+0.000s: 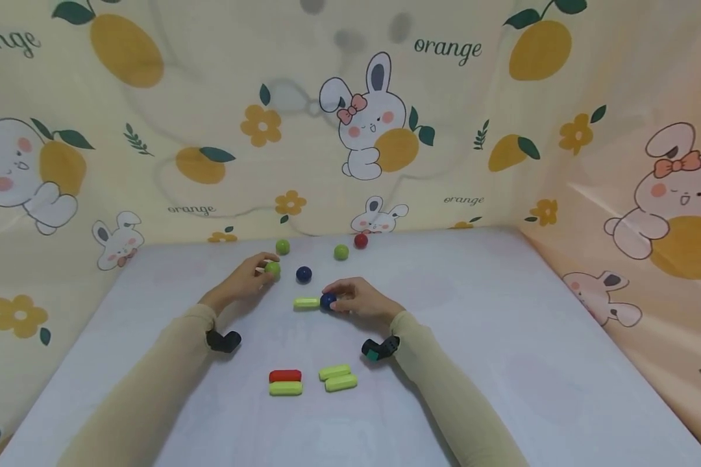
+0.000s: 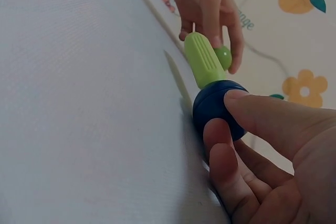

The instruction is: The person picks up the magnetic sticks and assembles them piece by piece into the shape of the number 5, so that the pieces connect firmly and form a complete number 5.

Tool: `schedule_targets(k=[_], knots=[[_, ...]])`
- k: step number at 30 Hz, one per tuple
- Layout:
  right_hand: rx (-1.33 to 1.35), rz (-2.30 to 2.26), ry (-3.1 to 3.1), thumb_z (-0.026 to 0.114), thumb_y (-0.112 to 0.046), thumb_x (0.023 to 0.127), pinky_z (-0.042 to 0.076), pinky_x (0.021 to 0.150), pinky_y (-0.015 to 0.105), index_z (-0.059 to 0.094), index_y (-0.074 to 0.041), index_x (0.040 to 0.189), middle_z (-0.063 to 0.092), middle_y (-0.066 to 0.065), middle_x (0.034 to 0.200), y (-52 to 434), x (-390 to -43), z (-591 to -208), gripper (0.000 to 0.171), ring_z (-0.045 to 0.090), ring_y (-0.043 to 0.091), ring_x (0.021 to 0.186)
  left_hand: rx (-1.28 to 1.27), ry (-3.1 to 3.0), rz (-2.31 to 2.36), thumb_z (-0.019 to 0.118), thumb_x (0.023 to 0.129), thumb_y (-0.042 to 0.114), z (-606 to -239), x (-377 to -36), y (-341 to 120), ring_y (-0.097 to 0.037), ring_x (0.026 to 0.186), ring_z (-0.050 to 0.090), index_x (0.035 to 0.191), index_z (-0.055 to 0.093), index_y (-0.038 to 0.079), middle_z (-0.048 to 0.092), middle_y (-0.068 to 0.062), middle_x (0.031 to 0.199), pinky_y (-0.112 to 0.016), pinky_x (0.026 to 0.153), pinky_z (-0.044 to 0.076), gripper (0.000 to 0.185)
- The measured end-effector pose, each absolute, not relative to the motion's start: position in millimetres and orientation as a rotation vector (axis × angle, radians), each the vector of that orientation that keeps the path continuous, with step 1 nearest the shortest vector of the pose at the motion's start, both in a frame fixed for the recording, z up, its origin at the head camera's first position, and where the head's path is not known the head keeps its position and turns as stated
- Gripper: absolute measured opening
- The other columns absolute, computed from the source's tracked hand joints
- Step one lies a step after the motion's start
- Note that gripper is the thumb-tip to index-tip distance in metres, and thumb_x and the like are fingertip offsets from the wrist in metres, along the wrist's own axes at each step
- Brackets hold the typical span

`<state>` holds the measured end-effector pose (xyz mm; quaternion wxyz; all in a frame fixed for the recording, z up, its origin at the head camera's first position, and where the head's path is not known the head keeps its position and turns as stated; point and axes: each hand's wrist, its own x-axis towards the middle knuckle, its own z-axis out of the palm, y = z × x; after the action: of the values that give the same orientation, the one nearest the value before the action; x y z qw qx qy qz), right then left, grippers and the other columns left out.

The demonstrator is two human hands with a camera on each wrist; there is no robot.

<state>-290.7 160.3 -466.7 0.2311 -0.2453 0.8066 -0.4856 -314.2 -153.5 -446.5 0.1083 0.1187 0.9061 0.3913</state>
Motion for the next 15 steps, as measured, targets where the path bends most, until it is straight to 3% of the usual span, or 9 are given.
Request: schedule_targets(k=[9,15], knots=[[-0.629,-1.381,2.193,0.064,-0.009,0.098,0.051,0.073,0.021,0.058,-0.005,0.139,0.056,0.019,0.144,161.4,-290.7,-471.1,0.042,0.058,0.013,0.088,0.493,2.528,1.225,0.049,0.104,0.013,-441.5,-290.2,-146.9,-0.036,0.122,0.059,0.142,0.050,0.004,0.057,-0.021,0.138,-0.044,0.097,0.054,0.039],[-0.676,-1.418,2.183,0.062,-0.009,0.099,0.053,0.076,0.021,0.056,0.000,0.140,0.054,0.024,0.143,160.2,-292.4,-469.3,0.043,0.061,0.012,0.089,0.518,2.469,1.227,0.050,0.105,0.012,-445.3,-280.9,-145.2,-0.028,0.112,0.065,0.141,0.051,0.005,0.057,-0.022,0.139,-0.038,0.094,0.055,0.037]])
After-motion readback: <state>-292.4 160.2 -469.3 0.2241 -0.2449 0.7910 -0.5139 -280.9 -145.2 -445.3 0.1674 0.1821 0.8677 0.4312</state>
